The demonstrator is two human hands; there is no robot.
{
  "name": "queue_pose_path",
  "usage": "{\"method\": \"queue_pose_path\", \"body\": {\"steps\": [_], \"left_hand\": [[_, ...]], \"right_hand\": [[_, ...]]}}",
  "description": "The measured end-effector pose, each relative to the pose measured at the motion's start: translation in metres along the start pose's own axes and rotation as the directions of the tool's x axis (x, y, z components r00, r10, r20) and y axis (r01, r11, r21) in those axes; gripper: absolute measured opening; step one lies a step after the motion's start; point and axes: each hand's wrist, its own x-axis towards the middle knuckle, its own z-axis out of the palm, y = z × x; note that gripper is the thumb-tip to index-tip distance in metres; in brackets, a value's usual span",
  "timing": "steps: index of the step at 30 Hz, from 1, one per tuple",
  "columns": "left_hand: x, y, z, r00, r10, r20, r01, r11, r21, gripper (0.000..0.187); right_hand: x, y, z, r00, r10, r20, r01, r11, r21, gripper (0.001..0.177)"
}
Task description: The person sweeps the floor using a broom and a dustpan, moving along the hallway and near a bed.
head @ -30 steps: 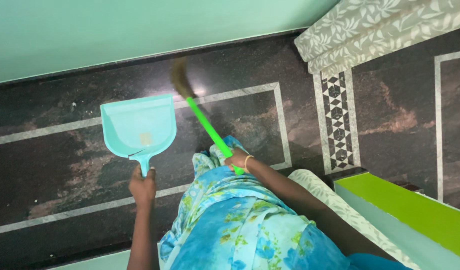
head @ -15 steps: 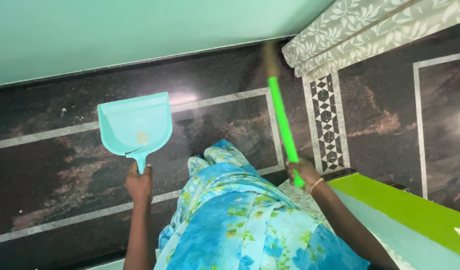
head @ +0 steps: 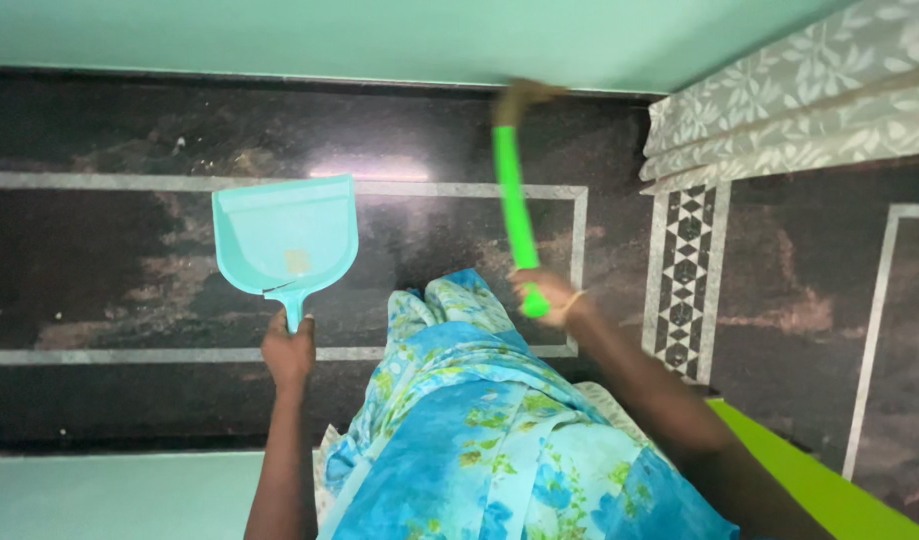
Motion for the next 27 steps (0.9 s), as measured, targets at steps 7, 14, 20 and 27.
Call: {"method": "queue_pose_path", "body": {"steps": [7,14,20,27], "left_hand": [[-0.028,-0.005,-0.010,0.981,-0.190,-0.023,0.191,0.982,0.004,0.037],[-0.058,-0.025,-0.027,0.956,-0.257,-0.144,0.238,0.962,-0.136,0.035],[-0.075,-0.063,-0.031,0.873,-0.454,-0.176,0.407,0.879,-0.251,0.034],[-0.080,-0.093,-0.075,0.757,-0.621,-0.203,0.499,0.750,-0.433,0.035]], "right_hand": [[0.024,0.024,0.146,0.974,0.031,0.224,0.063,0.915,-0.398,0.023],[-0.018,0.011,0.082,0.994,-0.035,0.104,0.103,0.623,-0.775,0.022],[-0.044,0.009,-0.001,0.997,-0.015,-0.070,-0.055,0.454,-0.890,0.026],[0.049,0.087,0.078,0.943,0.080,0.322,0.330,-0.334,-0.883,0.040]]}}
